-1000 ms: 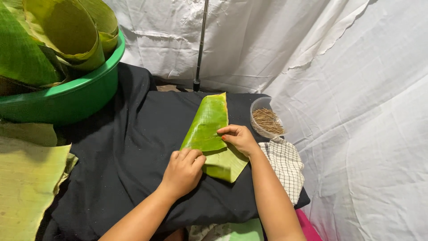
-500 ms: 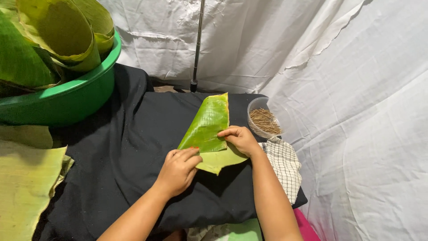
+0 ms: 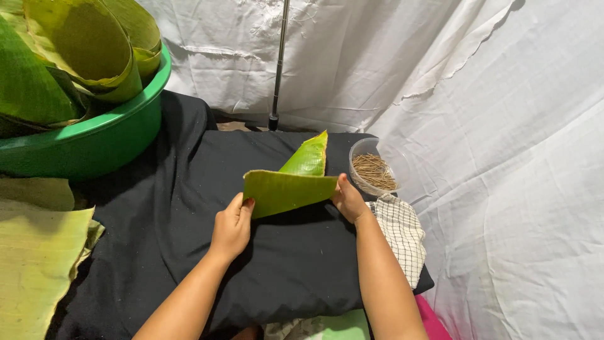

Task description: Cleaning banana leaves with a cloth and rolling them into cone shapes secured with toothpicks.

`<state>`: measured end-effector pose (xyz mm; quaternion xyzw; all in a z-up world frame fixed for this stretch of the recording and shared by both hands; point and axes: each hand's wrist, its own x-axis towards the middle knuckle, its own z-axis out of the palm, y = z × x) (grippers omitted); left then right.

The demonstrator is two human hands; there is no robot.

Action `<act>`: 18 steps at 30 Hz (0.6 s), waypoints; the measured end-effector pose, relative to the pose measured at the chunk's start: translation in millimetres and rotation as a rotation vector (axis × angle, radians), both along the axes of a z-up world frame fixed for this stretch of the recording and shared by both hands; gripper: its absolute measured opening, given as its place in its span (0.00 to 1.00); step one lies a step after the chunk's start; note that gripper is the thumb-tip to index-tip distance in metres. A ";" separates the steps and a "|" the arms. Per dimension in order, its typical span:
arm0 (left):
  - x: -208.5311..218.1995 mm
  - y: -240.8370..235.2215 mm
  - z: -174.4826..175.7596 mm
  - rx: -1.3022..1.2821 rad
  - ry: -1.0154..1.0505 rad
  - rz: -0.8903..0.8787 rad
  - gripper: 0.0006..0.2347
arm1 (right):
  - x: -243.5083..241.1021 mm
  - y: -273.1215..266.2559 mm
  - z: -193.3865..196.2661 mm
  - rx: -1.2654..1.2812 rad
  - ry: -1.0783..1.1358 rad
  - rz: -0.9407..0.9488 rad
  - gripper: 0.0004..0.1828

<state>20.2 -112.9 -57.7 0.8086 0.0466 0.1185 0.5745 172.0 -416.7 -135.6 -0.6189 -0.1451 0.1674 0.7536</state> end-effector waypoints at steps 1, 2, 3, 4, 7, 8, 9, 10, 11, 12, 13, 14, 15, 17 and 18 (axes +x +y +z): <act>2.3 2.1 -5.3 0.000 -0.001 0.000 0.12 | 1.6 1.6 -0.6 0.000 -0.001 0.000 0.42; 4.7 4.2 -10.6 -0.038 0.015 0.007 0.13 | 3.2 3.2 -1.3 0.004 -0.065 0.037 0.43; 7.3 6.0 -15.8 -0.076 0.031 0.015 0.13 | 5.0 4.4 -1.5 0.008 -0.129 0.075 0.46; 8.3 6.1 -14.2 -0.077 0.030 0.014 0.13 | -9.5 11.3 19.2 0.007 -0.130 0.074 0.46; 10.8 7.3 -11.2 -0.149 0.054 0.054 0.15 | -38.7 28.4 61.2 -0.189 -0.152 -0.011 0.13; 11.9 7.3 -11.2 -0.148 0.035 0.077 0.14 | -38.9 30.4 61.9 -0.219 -0.149 -0.040 0.13; 12.5 7.4 -11.3 -0.146 0.017 0.099 0.13 | -39.6 32.4 62.3 -0.249 -0.145 -0.070 0.13; 16.3 8.9 -16.6 -0.146 0.017 0.100 0.13 | -40.2 34.0 63.3 -0.249 -0.145 -0.068 0.13; 19.6 10.3 -22.2 -0.138 0.030 0.158 0.11 | -41.5 35.4 64.0 -0.256 -0.138 -0.094 0.13; 22.9 11.6 -27.8 -0.129 0.042 0.215 0.10 | -42.8 36.7 64.7 -0.262 -0.132 -0.119 0.12; 19.5 8.1 -23.6 -0.129 0.044 0.217 0.10 | -44.6 38.6 69.0 -0.262 -0.130 -0.118 0.12; 16.1 4.4 -19.3 -0.081 -0.175 0.231 0.10 | -46.5 40.4 73.4 -0.254 -0.116 -0.132 0.11; 12.8 1.6 -14.4 -0.031 -0.394 0.245 0.26 | -48.1 42.9 77.9 -0.244 -0.102 -0.145 0.10; 8.3 1.2 -6.1 0.171 -0.556 0.271 0.26 | -48.0 44.9 78.1 -0.233 -0.100 -0.148 0.09; 6.8 0.9 -1.4 0.373 -0.716 0.293 0.26 | -47.4 45.7 78.5 -0.224 -0.098 -0.152 0.09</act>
